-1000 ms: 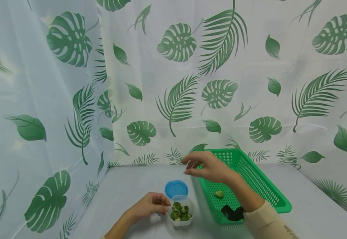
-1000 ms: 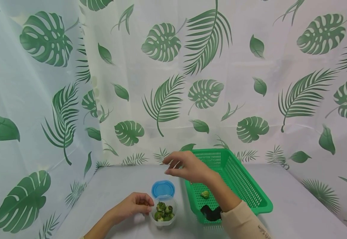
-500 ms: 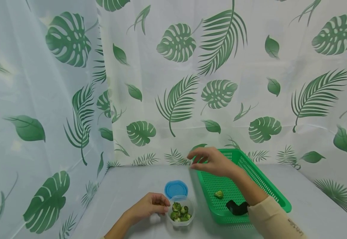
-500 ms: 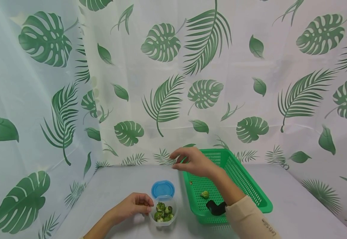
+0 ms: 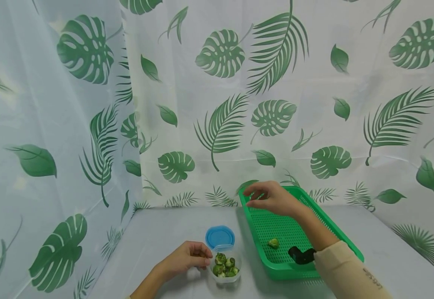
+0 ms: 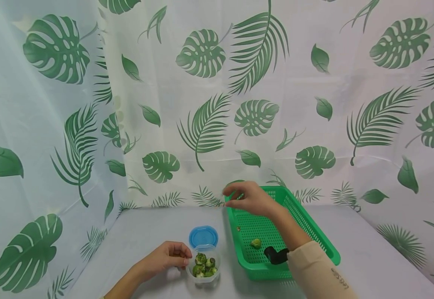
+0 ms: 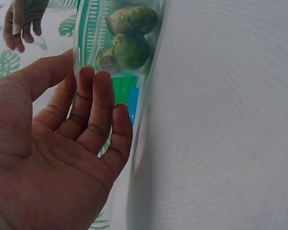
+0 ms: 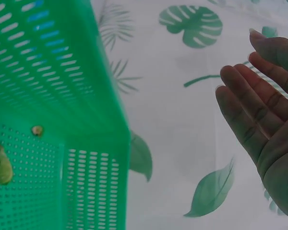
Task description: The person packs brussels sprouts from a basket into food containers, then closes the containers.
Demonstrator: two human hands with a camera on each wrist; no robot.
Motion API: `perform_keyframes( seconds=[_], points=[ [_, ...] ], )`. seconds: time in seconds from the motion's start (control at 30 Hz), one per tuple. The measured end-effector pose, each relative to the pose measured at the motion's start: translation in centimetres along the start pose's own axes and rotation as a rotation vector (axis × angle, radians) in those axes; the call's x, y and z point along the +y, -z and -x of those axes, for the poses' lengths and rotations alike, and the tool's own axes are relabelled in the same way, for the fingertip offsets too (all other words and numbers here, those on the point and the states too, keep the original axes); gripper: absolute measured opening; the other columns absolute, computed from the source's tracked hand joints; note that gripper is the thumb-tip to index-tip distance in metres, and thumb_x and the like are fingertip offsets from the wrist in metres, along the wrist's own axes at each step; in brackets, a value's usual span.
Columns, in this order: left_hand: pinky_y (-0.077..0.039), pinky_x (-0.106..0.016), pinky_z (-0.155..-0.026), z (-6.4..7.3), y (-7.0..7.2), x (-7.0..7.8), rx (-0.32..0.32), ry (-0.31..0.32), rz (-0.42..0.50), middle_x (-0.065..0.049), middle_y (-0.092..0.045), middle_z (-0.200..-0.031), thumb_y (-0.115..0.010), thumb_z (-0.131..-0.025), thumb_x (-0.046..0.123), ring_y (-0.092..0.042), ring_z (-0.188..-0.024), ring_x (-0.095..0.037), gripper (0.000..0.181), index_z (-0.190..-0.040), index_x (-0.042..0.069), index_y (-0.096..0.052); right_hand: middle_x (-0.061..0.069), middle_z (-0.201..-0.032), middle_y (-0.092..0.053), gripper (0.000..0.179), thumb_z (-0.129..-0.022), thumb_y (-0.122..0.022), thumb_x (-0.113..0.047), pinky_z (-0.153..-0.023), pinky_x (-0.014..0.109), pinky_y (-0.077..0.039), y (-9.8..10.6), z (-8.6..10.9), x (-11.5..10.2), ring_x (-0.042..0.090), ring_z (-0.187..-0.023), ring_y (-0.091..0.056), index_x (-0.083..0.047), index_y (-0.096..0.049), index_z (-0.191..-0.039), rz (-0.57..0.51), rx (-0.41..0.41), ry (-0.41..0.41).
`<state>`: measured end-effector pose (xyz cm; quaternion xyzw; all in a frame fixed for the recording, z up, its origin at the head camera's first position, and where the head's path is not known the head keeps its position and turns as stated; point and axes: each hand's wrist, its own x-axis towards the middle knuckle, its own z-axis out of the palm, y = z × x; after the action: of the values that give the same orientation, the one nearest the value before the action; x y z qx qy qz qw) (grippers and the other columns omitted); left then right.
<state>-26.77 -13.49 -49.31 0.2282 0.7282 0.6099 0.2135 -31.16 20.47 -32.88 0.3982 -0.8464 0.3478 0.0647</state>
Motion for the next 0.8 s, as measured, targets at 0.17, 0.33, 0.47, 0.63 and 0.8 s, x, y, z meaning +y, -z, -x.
perform_keyframes(
  seconds=[0.17, 0.33, 0.47, 0.63, 0.8],
  points=[
    [-0.058, -0.031, -0.077, 0.0, 0.0, 0.1, 0.001, 0.002, 0.0, 0.0, -0.072, -0.095, -0.072, -0.098, 0.016, -0.067, -0.084, -0.014, 0.029, -0.116, -0.007, -0.069, 0.008, -0.117, -0.074, 0.024, -0.097, -0.076, -0.018, -0.081, 0.033, -0.059, 0.3, 0.3, 1.3, 0.021, -0.097, -0.073, -0.011, -0.074, -0.12, -0.017, 0.003, -0.02],
    [-0.058, -0.03, -0.077, 0.1, -0.1, 0.2, 0.006, 0.001, 0.0, 0.0, -0.072, -0.095, -0.072, -0.098, 0.015, -0.067, -0.083, -0.013, 0.029, -0.117, -0.008, -0.069, 0.01, -0.118, -0.074, 0.025, -0.097, -0.075, -0.019, -0.08, 0.032, -0.059, 0.5, 0.3, 2.1, 0.024, -0.098, -0.073, -0.01, -0.073, -0.12, -0.026, -0.005, -0.032],
    [-0.059, -0.03, -0.077, 0.1, -0.1, 0.2, 0.008, 0.0, 0.0, 0.0, -0.072, -0.095, -0.072, -0.098, 0.014, -0.067, -0.083, -0.014, 0.029, -0.116, -0.008, -0.068, 0.013, -0.119, -0.073, 0.025, -0.097, -0.075, -0.019, -0.078, 0.031, -0.059, 0.6, 0.5, 2.7, 0.026, -0.098, -0.073, -0.008, -0.073, -0.121, -0.033, -0.011, -0.049],
    [-0.058, -0.03, -0.076, 0.0, -0.1, 0.2, 0.004, -0.002, 0.0, 0.0, -0.072, -0.095, -0.072, -0.098, 0.014, -0.067, -0.084, -0.014, 0.028, -0.116, -0.007, -0.069, 0.013, -0.12, -0.073, 0.026, -0.098, -0.074, -0.02, -0.079, 0.03, -0.059, 0.7, 0.8, 3.8, 0.028, -0.099, -0.073, -0.008, -0.073, -0.122, -0.035, -0.016, -0.086],
    [-0.059, -0.029, -0.077, 0.0, -0.1, 0.1, 0.0, -0.006, 0.0, 0.0, -0.072, -0.096, -0.071, -0.098, 0.014, -0.067, -0.084, -0.015, 0.027, -0.116, -0.007, -0.069, 0.012, -0.121, -0.073, 0.027, -0.098, -0.075, -0.021, -0.079, 0.03, -0.058, 0.7, 1.2, 4.7, 0.027, -0.1, -0.072, -0.008, -0.073, -0.122, -0.034, -0.012, -0.137]
  ],
)
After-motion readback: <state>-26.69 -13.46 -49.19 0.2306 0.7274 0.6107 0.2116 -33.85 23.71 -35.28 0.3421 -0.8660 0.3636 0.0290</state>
